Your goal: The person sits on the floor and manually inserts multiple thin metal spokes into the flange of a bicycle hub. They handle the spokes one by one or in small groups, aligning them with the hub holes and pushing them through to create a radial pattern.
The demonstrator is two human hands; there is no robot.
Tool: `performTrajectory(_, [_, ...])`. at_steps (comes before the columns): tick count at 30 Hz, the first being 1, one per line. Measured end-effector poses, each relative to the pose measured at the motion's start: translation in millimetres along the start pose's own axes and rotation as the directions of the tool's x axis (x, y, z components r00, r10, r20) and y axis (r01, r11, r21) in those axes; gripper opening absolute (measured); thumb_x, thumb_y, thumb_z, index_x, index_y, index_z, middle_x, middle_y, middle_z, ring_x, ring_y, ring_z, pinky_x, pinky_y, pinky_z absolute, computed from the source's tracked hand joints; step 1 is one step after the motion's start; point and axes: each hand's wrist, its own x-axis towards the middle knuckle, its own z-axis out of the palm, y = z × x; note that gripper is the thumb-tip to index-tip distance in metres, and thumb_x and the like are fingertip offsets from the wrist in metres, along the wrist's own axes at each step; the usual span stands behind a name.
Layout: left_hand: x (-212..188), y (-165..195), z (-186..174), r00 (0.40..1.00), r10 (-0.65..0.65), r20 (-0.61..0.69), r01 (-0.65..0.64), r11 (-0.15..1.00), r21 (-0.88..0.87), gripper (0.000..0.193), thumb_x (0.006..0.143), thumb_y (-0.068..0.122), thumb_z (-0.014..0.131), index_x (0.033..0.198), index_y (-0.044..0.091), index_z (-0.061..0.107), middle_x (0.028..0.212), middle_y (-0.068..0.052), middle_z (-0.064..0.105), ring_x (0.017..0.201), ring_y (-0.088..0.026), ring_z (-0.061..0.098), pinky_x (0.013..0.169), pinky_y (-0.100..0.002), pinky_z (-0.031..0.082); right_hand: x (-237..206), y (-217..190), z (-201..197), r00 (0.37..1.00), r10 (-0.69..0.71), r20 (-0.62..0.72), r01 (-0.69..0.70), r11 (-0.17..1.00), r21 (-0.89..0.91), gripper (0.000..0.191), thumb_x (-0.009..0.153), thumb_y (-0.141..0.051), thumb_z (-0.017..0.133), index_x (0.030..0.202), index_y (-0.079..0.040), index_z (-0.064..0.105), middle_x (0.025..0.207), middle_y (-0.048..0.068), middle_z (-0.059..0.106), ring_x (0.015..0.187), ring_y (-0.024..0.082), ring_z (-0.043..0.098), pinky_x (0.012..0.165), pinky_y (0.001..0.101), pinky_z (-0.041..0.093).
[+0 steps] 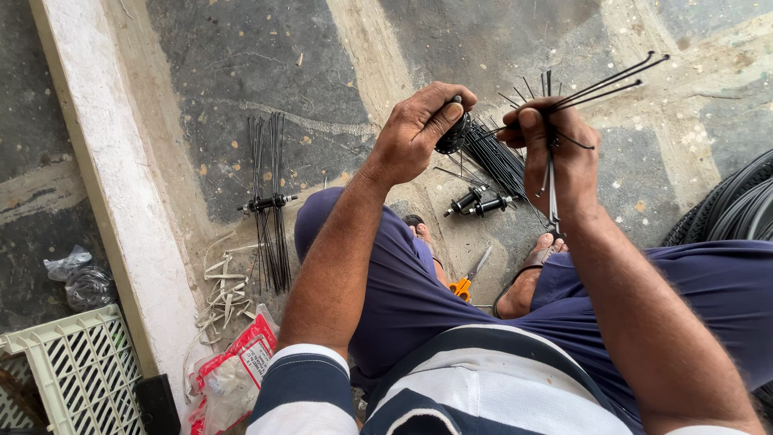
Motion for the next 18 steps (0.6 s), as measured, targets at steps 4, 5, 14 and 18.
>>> performTrajectory(4, [0,1,-2,0.999,0.039,-0.001,-0.039,0.999,0.026,0.024,0.111,0.025,0.054,0.123,0.012,0.07,0.112,-0.003,0.072,0.1,-0.012,0.069,0.088,-0.03,0.061,4,2,8,1.0,-0.013,0.006,0.013,0.999,-0.038,0.022,0.118,-0.017,0.053,0.114,0.004,0.06,0.102,0.014,0.074,0.093,0.021,0.078,0.079,0.0318,0.066])
performTrajectory(5, [0,1,-2,0.999,0.05,-0.001,-0.05,0.998,0.04,0.024,0.111,0.025,0.054,0.123,0.011,0.07,0.113,-0.003,0.072,0.102,-0.013,0.069,0.089,-0.03,0.06,4,2,9,1.0,-0.023,0.01,0.023,0.999,-0.04,0.022,0.118,-0.017,0.053,0.114,0.004,0.06,0.103,0.014,0.074,0.094,0.021,0.078,0.08,0.0318,0.065])
performTrajectory(14, [2,1,-2,0.996,0.09,-0.003,-0.089,0.995,0.036,0.024,0.112,0.026,0.053,0.124,0.012,0.069,0.117,-0.004,0.072,0.108,-0.015,0.07,0.094,-0.032,0.06,6,5,9,0.995,-0.089,0.038,0.093,0.988,-0.121,0.022,0.119,-0.016,0.052,0.113,0.003,0.06,0.101,0.015,0.074,0.094,0.021,0.078,0.079,0.033,0.066])
performTrajectory(18, [0,4,-2,0.999,0.042,-0.009,-0.041,0.998,0.043,0.024,0.111,0.026,0.055,0.123,0.012,0.07,0.114,-0.004,0.073,0.102,-0.014,0.07,0.09,-0.032,0.06,7,11,13,0.988,-0.1,0.119,0.133,0.942,-0.307,0.02,0.114,-0.015,0.052,0.112,0.002,0.063,0.097,0.016,0.074,0.083,0.021,0.075,0.063,0.0309,0.063])
